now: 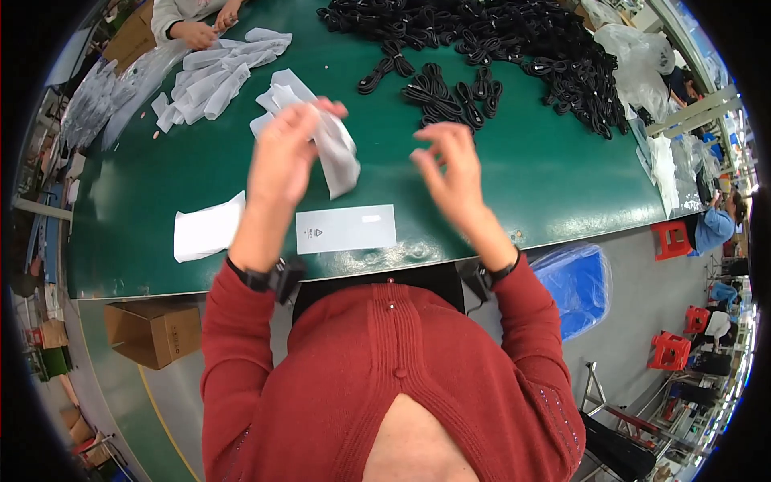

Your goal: The person packages black cables by hand, picking up each cable and sliding it into a white plastic sleeve. After inserting the cable, the person folds the sleeve and places the packaged item onto a stack on the green workbench.

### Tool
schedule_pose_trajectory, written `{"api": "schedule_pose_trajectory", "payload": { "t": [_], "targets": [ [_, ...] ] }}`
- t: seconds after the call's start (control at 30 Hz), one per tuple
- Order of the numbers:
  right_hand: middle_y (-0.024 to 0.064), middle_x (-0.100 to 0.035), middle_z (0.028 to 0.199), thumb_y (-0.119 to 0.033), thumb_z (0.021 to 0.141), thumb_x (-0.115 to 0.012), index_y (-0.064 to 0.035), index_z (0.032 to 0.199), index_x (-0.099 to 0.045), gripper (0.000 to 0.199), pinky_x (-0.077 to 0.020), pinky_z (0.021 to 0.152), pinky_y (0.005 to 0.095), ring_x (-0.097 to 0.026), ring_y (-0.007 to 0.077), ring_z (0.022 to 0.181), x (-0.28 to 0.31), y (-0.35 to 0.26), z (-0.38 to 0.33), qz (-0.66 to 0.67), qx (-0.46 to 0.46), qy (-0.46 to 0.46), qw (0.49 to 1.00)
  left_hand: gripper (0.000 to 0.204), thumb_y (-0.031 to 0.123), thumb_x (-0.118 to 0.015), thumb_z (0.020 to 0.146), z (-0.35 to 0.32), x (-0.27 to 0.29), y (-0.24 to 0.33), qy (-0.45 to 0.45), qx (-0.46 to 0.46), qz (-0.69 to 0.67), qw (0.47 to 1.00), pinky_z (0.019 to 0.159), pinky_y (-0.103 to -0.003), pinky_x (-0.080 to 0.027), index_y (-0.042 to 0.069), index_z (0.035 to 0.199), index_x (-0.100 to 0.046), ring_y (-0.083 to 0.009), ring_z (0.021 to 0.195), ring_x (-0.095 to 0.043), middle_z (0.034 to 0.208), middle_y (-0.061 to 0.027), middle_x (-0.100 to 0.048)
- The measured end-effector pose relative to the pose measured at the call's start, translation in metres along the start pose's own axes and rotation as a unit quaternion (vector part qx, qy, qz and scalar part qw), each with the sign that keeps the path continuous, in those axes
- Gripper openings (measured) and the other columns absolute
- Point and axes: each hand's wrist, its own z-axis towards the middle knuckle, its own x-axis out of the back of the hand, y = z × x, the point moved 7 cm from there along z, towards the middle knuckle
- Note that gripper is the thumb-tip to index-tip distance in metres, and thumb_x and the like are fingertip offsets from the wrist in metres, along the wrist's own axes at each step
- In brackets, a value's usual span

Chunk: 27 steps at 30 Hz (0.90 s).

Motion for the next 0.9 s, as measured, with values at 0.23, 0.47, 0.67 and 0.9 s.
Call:
{"api": "schedule_pose_trajectory", "payload": {
  "t": [0.23, 0.47, 0.67, 0.9],
  "targets": [
    [0.0126, -0.060, 0.102, -0.011, 0.080, -0.070, -0.0052, 0.105, -0.063, 0.027, -0.0507, 0.069, 0.0391, -0.061, 0.0309, 0.080, 0.019, 0.090, -0.008, -0.424, 0.051, -0.029, 0.904, 0.019, 0.007, -0.064, 0.088, -0.025, -0.016, 0.038, 0.133, -0.320, 0.561, 0.751, 0.085, -0.035, -0.047, 0.002, 0.106, -0.063, -0.0261, 0.099, -0.059, 0.109, -0.0126, -0.062],
    [0.0137, -0.062, 0.089, -0.010, 0.078, -0.069, -0.0024, 0.103, -0.063, 0.026, -0.0500, 0.067, 0.0398, -0.062, 0.0318, 0.076, 0.016, 0.049, -0.034, -0.216, -0.046, -0.058, 0.974, 0.012, 0.004, -0.068, 0.082, -0.086, -0.066, -0.082, -0.105, -0.175, 0.570, 0.796, 0.070, -0.037, -0.049, 0.002, 0.091, -0.061, -0.0276, 0.081, -0.058, 0.091, -0.0093, -0.059],
    [0.0133, -0.061, 0.086, -0.005, 0.078, -0.067, -0.0014, 0.102, -0.063, 0.024, -0.0498, 0.065, 0.0373, -0.062, 0.0311, 0.074, 0.013, 0.004, -0.069, -0.074, -0.047, -0.117, 0.989, 0.010, 0.004, -0.068, 0.083, -0.085, -0.057, -0.092, -0.075, -0.124, 0.550, 0.822, 0.065, -0.038, -0.048, 0.001, 0.087, -0.060, -0.0267, 0.072, -0.057, 0.083, -0.0091, -0.058],
    [0.0120, -0.059, 0.085, -0.003, 0.078, -0.067, -0.0025, 0.101, -0.063, 0.024, -0.0498, 0.060, 0.0375, -0.062, 0.0306, 0.070, 0.019, -0.011, -0.090, -0.101, 0.011, -0.142, 0.985, 0.006, 0.002, -0.066, 0.083, -0.084, -0.041, -0.090, 0.017, -0.009, 0.447, 0.894, 0.066, -0.038, -0.048, 0.002, 0.086, -0.061, -0.0293, 0.076, -0.059, 0.082, -0.0122, -0.056]
  ]
}}
